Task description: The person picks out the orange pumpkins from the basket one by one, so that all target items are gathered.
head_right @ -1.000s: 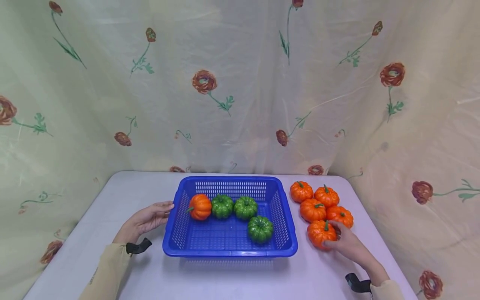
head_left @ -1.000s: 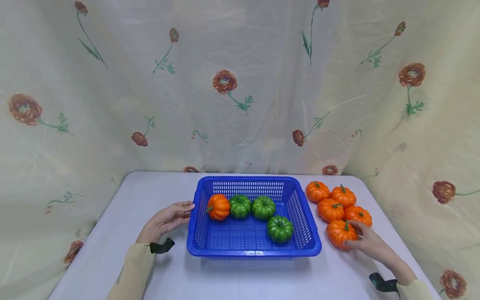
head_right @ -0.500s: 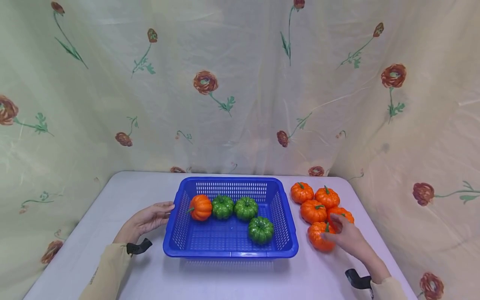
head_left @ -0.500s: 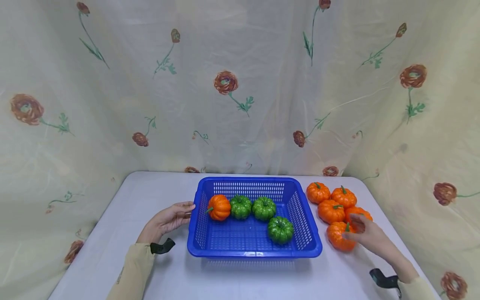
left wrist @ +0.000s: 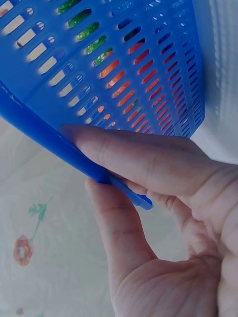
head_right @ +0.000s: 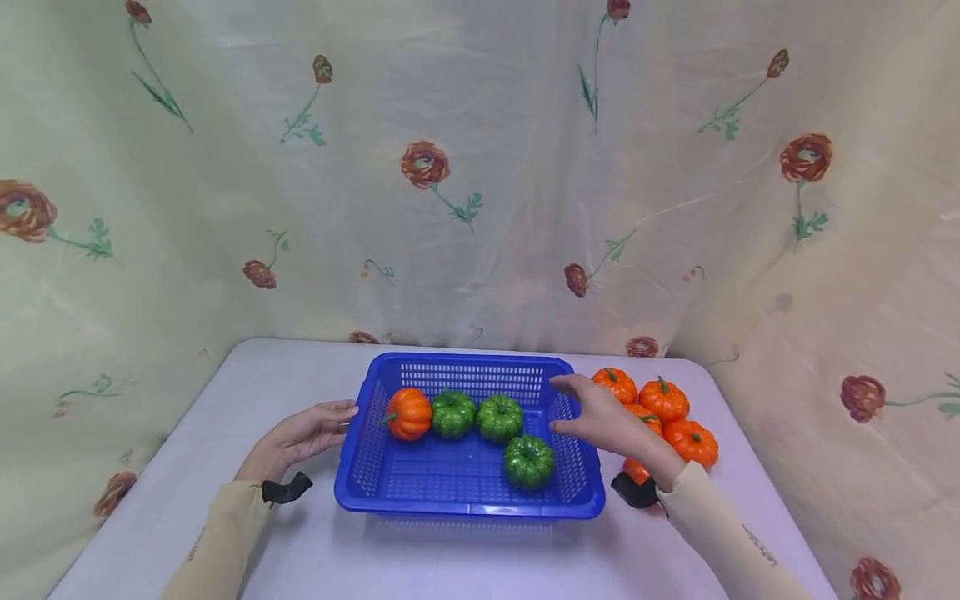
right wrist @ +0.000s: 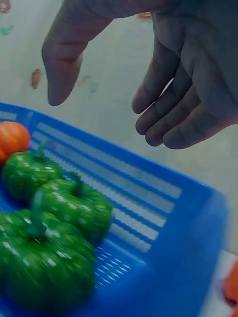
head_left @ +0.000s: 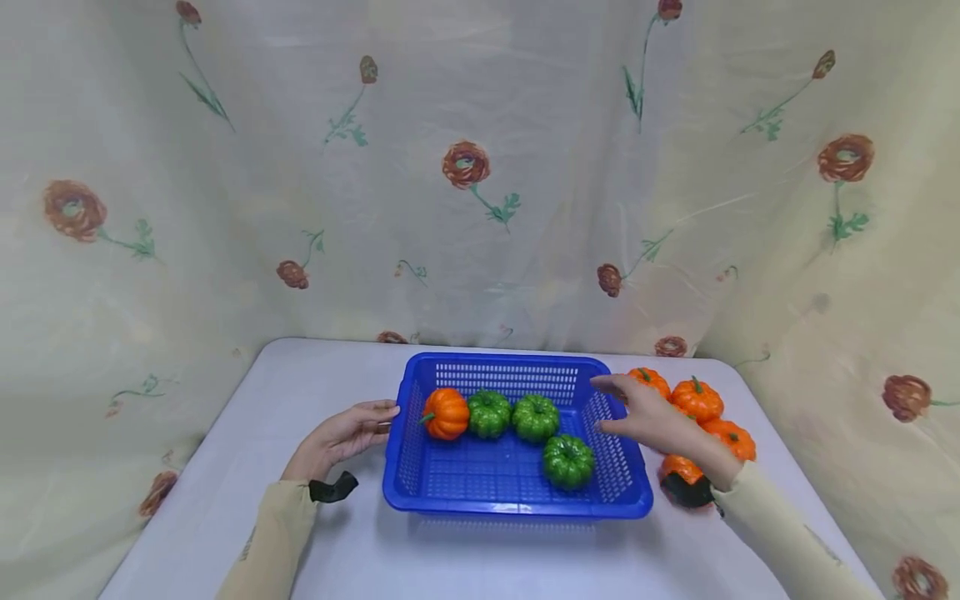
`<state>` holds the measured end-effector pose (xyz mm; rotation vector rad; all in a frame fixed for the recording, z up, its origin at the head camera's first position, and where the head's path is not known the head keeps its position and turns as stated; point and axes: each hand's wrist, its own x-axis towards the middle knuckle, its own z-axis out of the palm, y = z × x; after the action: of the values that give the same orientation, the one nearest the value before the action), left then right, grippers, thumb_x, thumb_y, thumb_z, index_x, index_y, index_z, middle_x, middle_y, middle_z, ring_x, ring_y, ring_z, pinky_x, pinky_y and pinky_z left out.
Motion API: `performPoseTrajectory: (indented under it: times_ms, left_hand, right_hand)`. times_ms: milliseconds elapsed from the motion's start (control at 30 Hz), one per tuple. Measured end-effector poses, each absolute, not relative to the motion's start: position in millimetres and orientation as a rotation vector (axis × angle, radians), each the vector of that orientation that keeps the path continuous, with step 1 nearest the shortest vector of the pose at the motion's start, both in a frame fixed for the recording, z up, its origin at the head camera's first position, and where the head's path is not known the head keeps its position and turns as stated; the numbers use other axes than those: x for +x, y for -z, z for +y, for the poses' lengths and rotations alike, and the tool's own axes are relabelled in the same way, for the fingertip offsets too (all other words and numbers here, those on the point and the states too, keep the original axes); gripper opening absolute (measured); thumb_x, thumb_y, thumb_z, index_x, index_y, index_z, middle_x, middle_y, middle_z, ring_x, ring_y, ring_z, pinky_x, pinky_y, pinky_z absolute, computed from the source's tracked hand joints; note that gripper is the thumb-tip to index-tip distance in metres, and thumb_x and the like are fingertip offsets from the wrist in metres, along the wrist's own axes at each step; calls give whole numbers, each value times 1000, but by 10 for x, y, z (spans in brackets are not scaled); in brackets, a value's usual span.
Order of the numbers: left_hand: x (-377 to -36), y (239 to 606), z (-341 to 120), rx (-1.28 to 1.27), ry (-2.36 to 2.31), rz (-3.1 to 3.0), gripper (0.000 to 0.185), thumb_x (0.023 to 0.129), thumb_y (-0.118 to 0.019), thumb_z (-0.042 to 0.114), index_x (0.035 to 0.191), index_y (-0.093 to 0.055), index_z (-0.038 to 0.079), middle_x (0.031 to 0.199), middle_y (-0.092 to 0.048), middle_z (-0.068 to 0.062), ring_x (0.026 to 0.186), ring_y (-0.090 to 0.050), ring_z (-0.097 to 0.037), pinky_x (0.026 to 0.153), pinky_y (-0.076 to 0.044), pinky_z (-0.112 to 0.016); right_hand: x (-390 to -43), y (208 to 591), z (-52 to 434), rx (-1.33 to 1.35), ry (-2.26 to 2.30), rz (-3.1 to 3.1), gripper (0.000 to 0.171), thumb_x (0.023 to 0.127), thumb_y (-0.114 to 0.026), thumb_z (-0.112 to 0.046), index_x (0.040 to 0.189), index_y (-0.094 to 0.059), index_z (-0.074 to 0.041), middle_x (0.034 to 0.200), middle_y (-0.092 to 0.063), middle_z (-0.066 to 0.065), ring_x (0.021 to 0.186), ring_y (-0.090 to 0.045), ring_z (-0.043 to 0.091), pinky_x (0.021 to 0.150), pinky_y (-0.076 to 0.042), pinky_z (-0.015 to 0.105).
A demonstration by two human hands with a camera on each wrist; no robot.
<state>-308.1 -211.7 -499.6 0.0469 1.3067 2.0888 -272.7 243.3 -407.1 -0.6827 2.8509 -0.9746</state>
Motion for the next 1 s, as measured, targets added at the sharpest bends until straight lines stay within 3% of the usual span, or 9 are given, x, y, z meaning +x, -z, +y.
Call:
performPoseTrajectory:
  times_ms: [233,467,767,1000]
  left_hand:
    - [-3100,4974,-2099,89,-2076,1296,44,94,-48,9,132,-29,-2,102,-60,-9,87,-63,-17,82,-52,-30]
    - [-3048,4935,-2118,117,-2087,1278,39,93,-48,8,127,-33,-2,103,-60,-9,89,-63,-17,83,-51,-31]
    - [-3034,4921,-2114,99,-2074,1288,40,94,-48,8,129,-33,-3,106,-60,-10,89,-63,-17,84,-51,-32]
    - [-3080,4985,-2117,50,-2095,1310,35,94,-47,8,125,-36,-2,102,-61,-10,87,-63,-18,82,-52,-32]
  right_hand:
    - [-2906,4113,1848,-847,937,2735,65,73,-74,-22,127,-45,1,126,-51,16,117,-49,30,97,-41,44]
    - [-3029,4303,1273,-977,859,2603,67,72,-75,-19,127,-45,2,127,-49,17,118,-46,31,100,-37,44]
    - [-3163,4430,775,-1089,805,2547,72,73,-74,-17,133,-37,1,132,-43,17,121,-41,30,102,-35,42]
    - [-3276,4427,567,-1070,753,2565,65,75,-72,-12,130,-41,1,126,-48,14,112,-48,26,98,-40,38]
